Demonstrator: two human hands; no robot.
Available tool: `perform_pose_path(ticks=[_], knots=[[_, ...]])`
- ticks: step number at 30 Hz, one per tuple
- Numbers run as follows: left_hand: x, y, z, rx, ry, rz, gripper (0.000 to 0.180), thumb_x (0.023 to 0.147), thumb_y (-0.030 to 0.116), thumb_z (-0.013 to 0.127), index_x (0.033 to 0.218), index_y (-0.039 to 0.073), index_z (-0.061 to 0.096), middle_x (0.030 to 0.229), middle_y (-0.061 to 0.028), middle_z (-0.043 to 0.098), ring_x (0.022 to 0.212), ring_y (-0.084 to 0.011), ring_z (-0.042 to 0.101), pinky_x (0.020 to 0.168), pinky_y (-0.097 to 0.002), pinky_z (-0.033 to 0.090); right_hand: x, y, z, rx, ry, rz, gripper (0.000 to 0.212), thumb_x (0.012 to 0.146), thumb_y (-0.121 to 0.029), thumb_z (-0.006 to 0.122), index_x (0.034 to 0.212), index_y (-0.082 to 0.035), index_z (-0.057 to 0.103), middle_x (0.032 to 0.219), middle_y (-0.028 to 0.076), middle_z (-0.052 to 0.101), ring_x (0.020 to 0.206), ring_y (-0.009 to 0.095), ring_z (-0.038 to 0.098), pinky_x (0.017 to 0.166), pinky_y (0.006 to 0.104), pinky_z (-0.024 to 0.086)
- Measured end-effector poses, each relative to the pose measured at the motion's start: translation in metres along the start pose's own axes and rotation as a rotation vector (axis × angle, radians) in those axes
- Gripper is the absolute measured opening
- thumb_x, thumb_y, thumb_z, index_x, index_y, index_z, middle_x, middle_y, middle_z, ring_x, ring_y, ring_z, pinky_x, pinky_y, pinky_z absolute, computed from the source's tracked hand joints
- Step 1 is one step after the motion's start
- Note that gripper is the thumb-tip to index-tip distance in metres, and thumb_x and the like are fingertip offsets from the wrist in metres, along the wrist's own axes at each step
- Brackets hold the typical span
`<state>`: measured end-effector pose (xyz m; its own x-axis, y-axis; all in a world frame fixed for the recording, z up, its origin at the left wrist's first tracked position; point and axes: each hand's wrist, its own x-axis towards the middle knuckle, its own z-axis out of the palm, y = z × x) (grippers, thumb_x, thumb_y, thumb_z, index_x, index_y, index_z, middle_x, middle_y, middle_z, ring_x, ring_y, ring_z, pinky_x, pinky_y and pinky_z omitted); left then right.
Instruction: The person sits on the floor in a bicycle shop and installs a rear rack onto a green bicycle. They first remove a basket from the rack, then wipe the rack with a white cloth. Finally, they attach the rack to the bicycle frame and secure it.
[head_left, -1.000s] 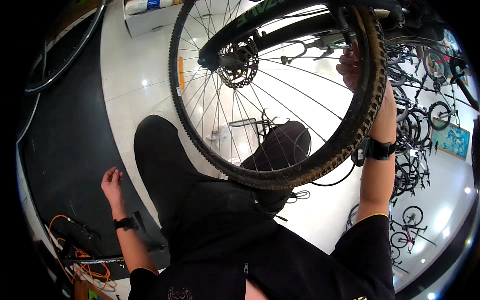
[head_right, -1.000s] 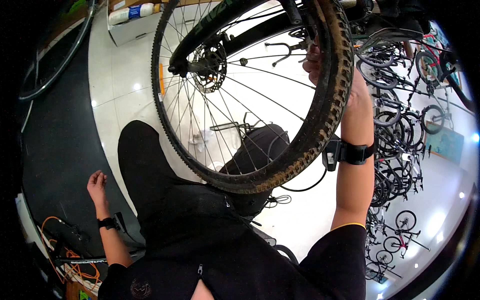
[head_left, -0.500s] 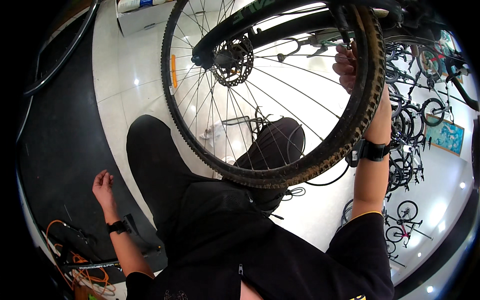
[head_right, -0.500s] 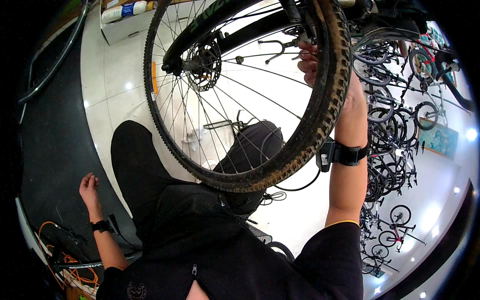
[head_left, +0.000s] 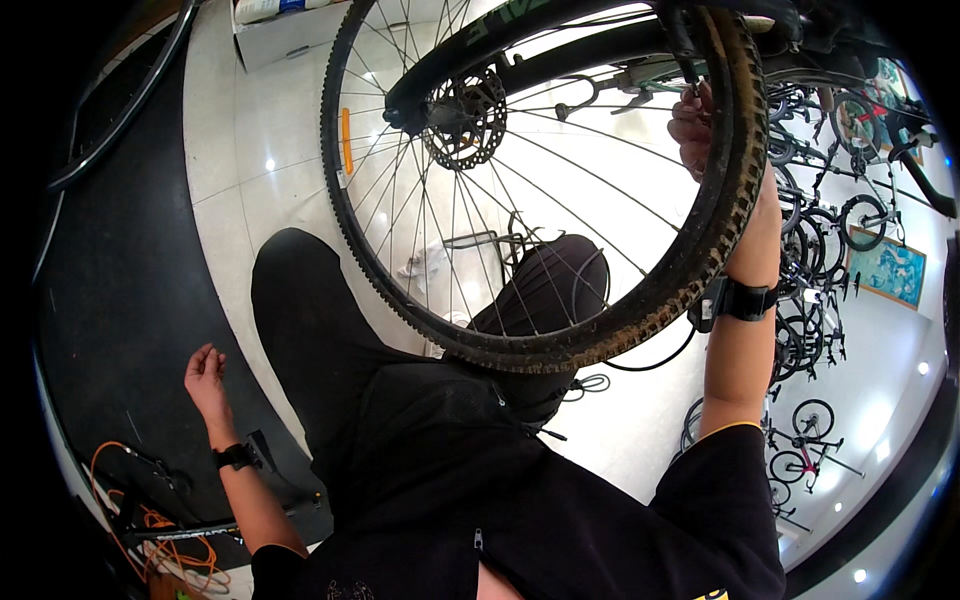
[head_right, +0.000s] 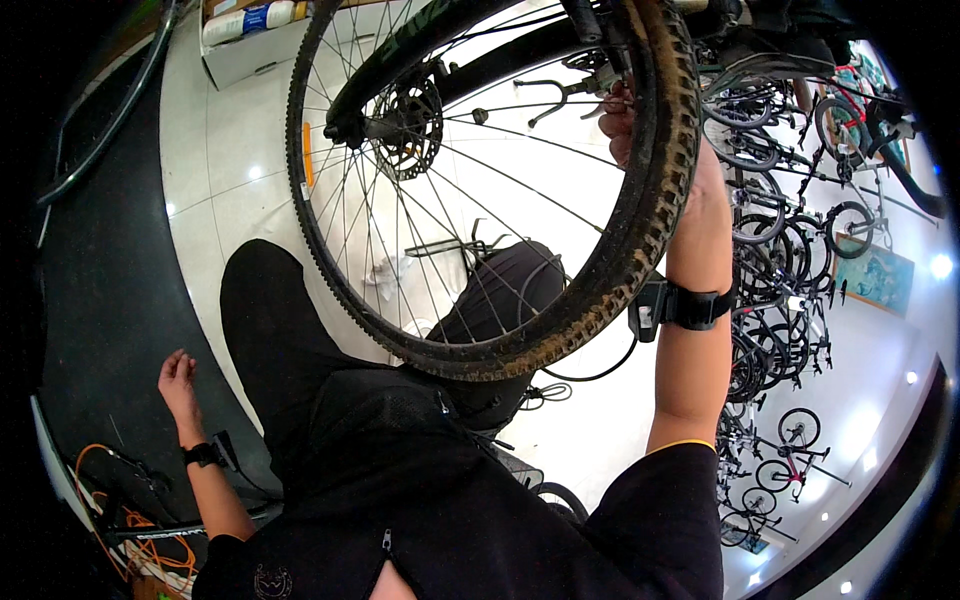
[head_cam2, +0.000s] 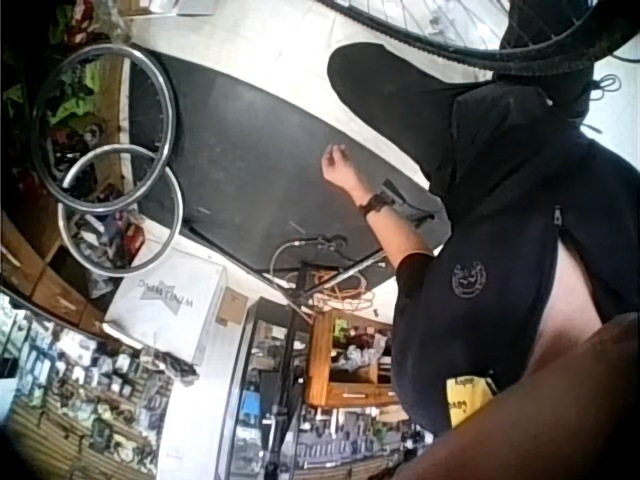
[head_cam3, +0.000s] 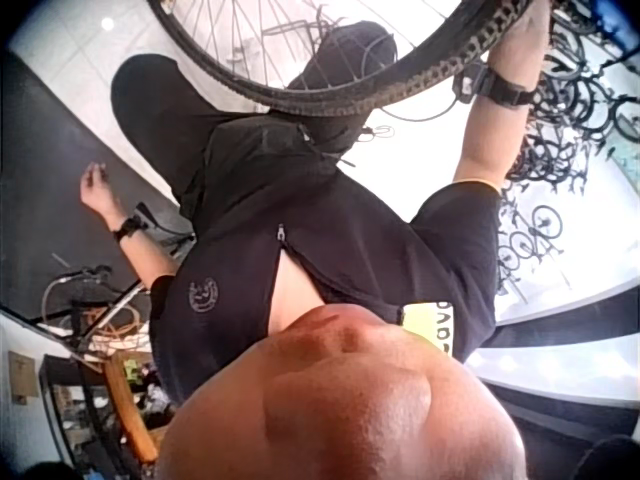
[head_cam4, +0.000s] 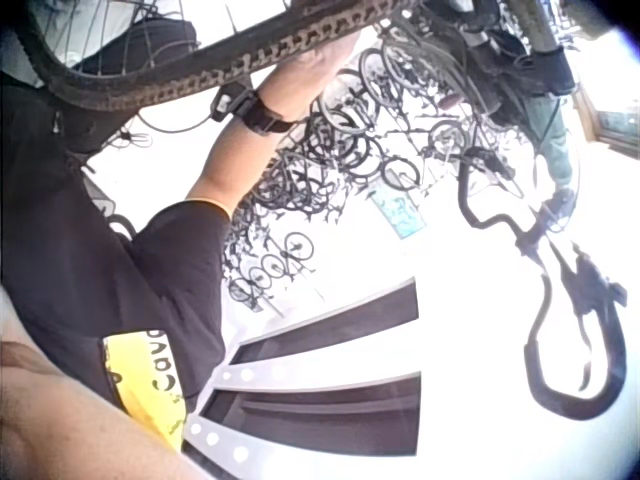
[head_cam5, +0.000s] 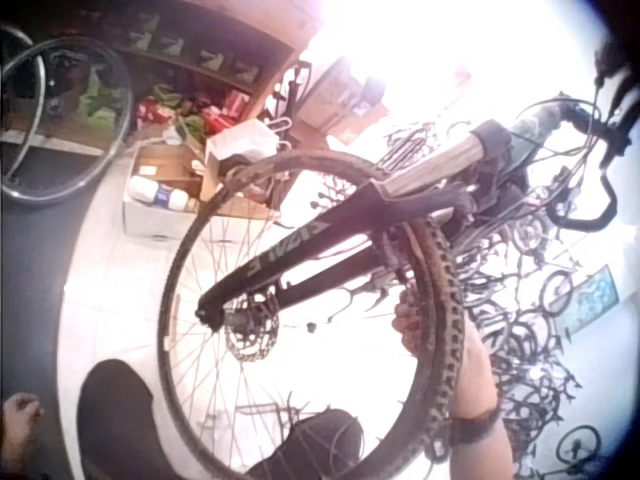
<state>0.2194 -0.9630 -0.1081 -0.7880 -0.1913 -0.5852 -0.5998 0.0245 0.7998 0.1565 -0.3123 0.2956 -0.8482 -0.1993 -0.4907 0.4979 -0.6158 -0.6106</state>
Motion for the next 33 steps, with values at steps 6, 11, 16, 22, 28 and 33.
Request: perform_pose_path(ticks=[6,11,16,22,28,33], knots=[[0.001,-0.003,-0.008,0.0,0.0,-0.005,0.019,0.092,0.012,0.061,0.108,0.0,0.063,0.092,-0.0024,0.063,0.08,-0.0099,0.061,0.071,-0.0231,0.049,0.0,0.014,0.015,-0.079,0.217,-0.178,0.031,0.101,-0.021,0.045,0.106,0.009,0.048,0.091,0.009,0.045,0.072,0.011,0.042,0.054,0.0202,0.041],[0.001,-0.005,-0.008,0.005,-0.008,0.004,0.02,0.092,0.013,0.062,0.108,0.001,0.063,0.091,-0.0017,0.063,0.079,-0.0091,0.06,0.07,-0.0225,0.048,-0.002,0.0,0.004,-0.077,0.081,-0.087,0.029,0.094,-0.015,0.054,0.108,0.01,0.051,0.098,0.014,0.05,0.077,0.015,0.05,0.062,0.0246,0.046],[0.002,-0.006,-0.01,0.012,0.003,-0.001,0.02,0.092,0.012,0.062,0.108,0.0,0.063,0.09,-0.0022,0.064,0.078,-0.009,0.06,0.068,-0.0216,0.048,0.002,0.008,0.021,-0.117,0.259,-0.118,0.032,0.101,-0.023,0.046,0.103,0.008,0.048,0.089,0.009,0.046,0.067,0.009,0.04,0.051,0.0206,0.039],[0.005,-0.011,-0.015,0.009,-0.015,0.006,0.021,0.092,0.011,0.061,0.109,0.0,0.063,0.09,-0.0022,0.064,0.078,-0.0085,0.06,0.066,-0.0206,0.046,0.003,0.011,0.021,-0.112,0.226,-0.152,0.032,0.1,-0.023,0.047,0.104,0.009,0.049,0.088,0.009,0.047,0.065,0.008,0.04,0.051,0.0197,0.038],[0.002,-0.008,-0.011,-0.015,0.006,0.001,0.021,0.092,0.011,0.061,0.11,-0.001,0.062,0.091,-0.0029,0.064,0.079,-0.009,0.061,0.066,-0.0209,0.047,0.001,0.008,0.018,-0.046,0.224,-0.116,0.031,0.1,-0.021,0.046,0.106,0.01,0.049,0.088,0.01,0.047,0.068,0.009,0.041,0.053,0.0198,0.04],[0.003,-0.011,-0.013,0.014,-0.006,0.004,0.022,0.092,0.011,0.061,0.111,-0.001,0.061,0.092,-0.0032,0.064,0.079,-0.0093,0.061,0.067,-0.021,0.048,0.002,0.005,0.006,-0.041,0.11,-0.072,0.03,0.1,-0.016,0.044,0.111,0.011,0.047,0.093,0.011,0.047,0.069,0.01,0.042,0.054,0.0199,0.04]])
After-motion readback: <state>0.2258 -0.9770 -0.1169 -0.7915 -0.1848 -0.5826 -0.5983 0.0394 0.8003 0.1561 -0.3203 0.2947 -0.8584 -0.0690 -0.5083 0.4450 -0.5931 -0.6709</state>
